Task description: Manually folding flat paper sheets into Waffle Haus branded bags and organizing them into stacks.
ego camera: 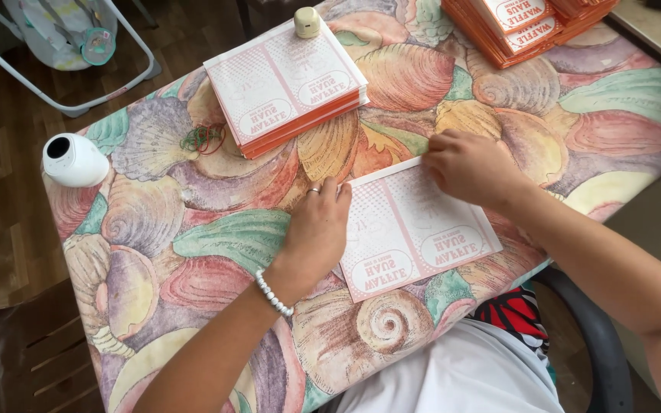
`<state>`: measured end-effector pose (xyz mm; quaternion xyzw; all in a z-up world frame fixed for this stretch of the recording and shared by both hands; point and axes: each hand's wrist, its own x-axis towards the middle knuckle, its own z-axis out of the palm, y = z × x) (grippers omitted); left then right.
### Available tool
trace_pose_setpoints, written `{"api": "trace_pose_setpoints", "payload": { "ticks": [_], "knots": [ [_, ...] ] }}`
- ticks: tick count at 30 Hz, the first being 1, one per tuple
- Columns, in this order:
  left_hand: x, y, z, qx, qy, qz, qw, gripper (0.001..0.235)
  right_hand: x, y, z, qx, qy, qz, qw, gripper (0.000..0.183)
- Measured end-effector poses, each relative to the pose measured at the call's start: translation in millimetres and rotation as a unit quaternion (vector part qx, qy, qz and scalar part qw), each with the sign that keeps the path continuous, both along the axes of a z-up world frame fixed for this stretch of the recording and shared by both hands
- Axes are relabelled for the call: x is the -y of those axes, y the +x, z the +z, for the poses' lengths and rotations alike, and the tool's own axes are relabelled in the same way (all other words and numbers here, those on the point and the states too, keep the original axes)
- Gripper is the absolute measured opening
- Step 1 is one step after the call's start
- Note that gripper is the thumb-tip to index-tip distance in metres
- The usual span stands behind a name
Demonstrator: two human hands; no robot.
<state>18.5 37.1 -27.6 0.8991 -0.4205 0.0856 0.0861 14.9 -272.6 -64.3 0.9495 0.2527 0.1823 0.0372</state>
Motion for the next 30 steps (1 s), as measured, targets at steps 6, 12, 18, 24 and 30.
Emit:
{"api": "trace_pose_setpoints", "payload": {
  "ticks": [6,12,18,24,30],
  "knots": [
    [8,2,-4,0.021,0.021,0.019,0.999,0.039,-72,5,3,-0.016,0.058,0.100,0.993,0.018],
    [-8,-2,0,-0.024,0.047,0.026,0.998,0.039,-27,-1,8,-0.027,0.049,0.053,0.997,0.013],
    [4,13,-11,0.020,0.063,0.040,0.997,0.027,6,-12,13,0.003,0.086,-0.026,0.996,0.010],
    [61,37,-4,-0.091,-0.078,-0.018,0.993,0.060,10,-6,-11,0.063,0.099,-0.020,0.993,0.009],
    [107,62,-1,-0.224,0.082,0.063,0.969,0.071,7,-9,-3,0.059,0.121,-0.026,0.990,0.007]
  ]
}}
